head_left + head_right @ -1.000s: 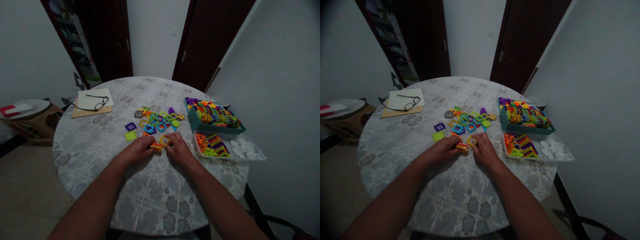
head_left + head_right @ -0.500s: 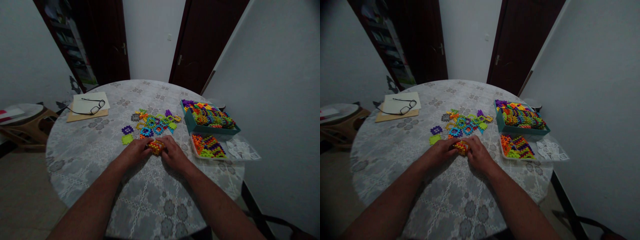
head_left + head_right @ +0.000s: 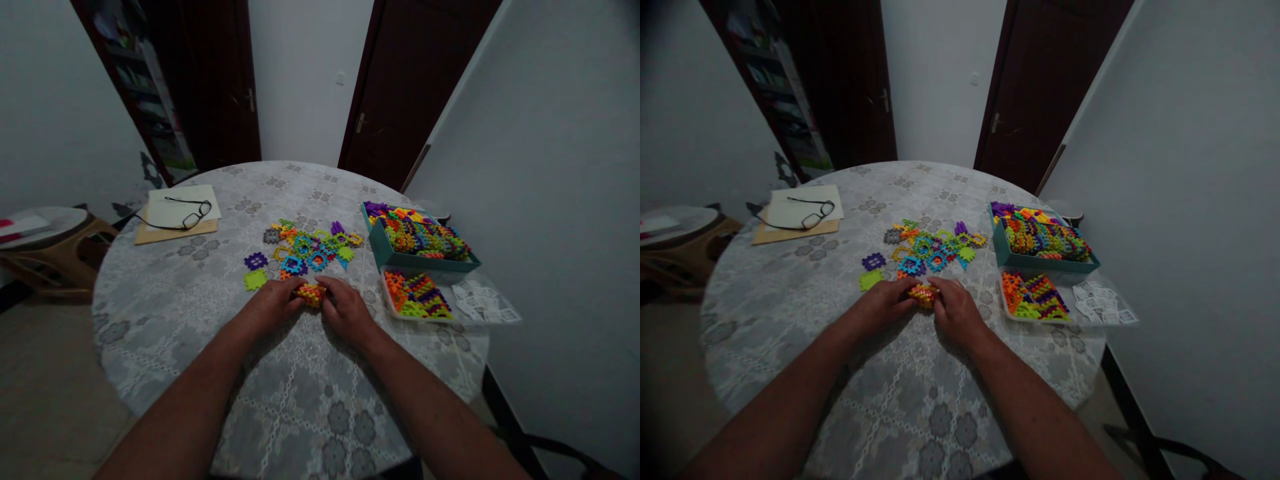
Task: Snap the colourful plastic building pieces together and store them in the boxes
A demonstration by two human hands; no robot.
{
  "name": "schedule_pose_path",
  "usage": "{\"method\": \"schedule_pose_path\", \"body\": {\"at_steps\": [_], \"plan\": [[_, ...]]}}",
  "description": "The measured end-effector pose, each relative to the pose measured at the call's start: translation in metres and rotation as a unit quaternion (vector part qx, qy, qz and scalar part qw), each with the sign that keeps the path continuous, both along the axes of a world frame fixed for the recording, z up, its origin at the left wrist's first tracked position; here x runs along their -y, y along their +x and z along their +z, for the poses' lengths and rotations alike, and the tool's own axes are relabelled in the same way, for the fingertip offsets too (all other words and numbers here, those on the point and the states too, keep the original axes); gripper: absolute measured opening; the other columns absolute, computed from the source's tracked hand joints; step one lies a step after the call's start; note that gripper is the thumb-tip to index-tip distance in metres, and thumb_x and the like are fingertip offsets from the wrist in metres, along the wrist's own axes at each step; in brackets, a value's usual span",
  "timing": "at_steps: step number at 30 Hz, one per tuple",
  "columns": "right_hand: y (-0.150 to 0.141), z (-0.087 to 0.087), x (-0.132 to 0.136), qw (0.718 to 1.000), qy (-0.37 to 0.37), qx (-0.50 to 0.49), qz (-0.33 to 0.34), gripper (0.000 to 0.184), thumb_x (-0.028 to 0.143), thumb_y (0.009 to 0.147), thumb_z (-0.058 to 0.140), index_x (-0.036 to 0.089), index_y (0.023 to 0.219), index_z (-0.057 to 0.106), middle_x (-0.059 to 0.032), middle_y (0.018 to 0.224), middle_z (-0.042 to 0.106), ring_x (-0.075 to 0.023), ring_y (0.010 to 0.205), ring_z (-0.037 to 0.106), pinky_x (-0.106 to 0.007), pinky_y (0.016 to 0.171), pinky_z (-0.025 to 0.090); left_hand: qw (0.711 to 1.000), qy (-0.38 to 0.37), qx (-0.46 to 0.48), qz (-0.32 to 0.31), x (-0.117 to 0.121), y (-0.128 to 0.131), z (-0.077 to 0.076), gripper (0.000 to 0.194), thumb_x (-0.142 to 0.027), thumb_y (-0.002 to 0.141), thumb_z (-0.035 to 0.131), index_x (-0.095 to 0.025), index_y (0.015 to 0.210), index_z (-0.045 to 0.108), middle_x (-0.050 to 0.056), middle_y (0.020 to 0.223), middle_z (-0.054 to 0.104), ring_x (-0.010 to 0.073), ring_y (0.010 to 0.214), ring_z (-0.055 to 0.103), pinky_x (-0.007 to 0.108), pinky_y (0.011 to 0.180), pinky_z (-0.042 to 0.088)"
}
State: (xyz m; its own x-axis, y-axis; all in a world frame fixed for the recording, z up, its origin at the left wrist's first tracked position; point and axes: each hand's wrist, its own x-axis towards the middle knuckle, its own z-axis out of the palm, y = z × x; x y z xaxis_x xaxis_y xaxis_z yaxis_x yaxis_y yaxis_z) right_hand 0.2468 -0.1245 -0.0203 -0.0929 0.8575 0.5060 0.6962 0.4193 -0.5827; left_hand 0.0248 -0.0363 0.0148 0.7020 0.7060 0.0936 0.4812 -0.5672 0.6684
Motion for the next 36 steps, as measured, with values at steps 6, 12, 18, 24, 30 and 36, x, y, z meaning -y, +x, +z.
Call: {"method": "schedule_pose_path", "body": {"at_steps": [6,12,18,24,30,36], "plan": [[0.0,0.007,0.003,0.999,0.002,-0.011,-0.042,0.037,0.014,0.098,0.061,0.022,0.132,0.074,-0.0122,0.12,0.079,-0.0276,0.111,0.074,-0.044,0.102,0.061,1.0,0.001,0.001,0.02,-0.002,-0.001,-0.01,0.055,-0.023,0.095,0.071,-0.03,0.15,0.067,0.012,0.123,0.084,0.0317,0.11,0.076,0.044,0.097,0.054],[0.0,0.009,0.002,1.0,0.012,0.013,-0.004,0.042,0.011,0.101,0.056,0.023,0.136,0.074,-0.0127,0.127,0.078,-0.0288,0.12,0.072,-0.047,0.108,0.058,1.0,0.015,-0.011,0.008,-0.002,0.0,-0.013,0.049,-0.023,0.097,0.07,-0.028,0.146,0.07,0.013,0.128,0.083,0.0319,0.113,0.076,0.045,0.101,0.054],[-0.004,0.008,0.002,1.0,0.009,0.008,-0.001,0.039,0.016,0.108,0.057,0.025,0.142,0.073,-0.0117,0.127,0.08,-0.0276,0.117,0.073,-0.045,0.105,0.06,1.0,0.009,0.001,-0.018,0.0,0.002,-0.009,0.038,-0.018,0.098,0.067,-0.027,0.134,0.074,0.01,0.127,0.082,0.029,0.113,0.076,0.041,0.101,0.055],[-0.005,0.01,0.004,1.0,-0.019,0.0,-0.008,0.032,0.029,0.114,0.055,0.022,0.138,0.074,-0.0125,0.127,0.081,-0.0269,0.116,0.075,-0.045,0.105,0.059,0.999,0.039,0.008,-0.029,0.0,0.003,-0.009,0.027,-0.017,0.097,0.068,-0.024,0.121,0.076,0.009,0.122,0.08,0.0265,0.115,0.072,0.039,0.104,0.054],[-0.009,0.015,0.006,0.996,-0.08,0.041,0.011,0.043,0.031,0.103,0.074,0.021,0.145,0.068,-0.0131,0.133,0.077,-0.0294,0.119,0.073,-0.045,0.104,0.059,0.999,0.036,0.024,-0.03,0.001,0.005,-0.007,0.03,-0.017,0.095,0.068,-0.026,0.121,0.078,0.008,0.12,0.081,0.0268,0.113,0.074,0.041,0.104,0.055],[-0.012,0.029,0.009,0.99,-0.114,0.088,-0.01,0.044,0.02,0.102,0.068,0.023,0.146,0.064,-0.0111,0.14,0.074,-0.0269,0.127,0.07,-0.041,0.109,0.056,0.998,0.012,0.045,-0.032,-0.001,0.008,-0.003,0.028,-0.034,0.094,0.069,-0.027,0.118,0.081,0.007,0.114,0.083,0.0275,0.104,0.076,0.041,0.1,0.058]]}}
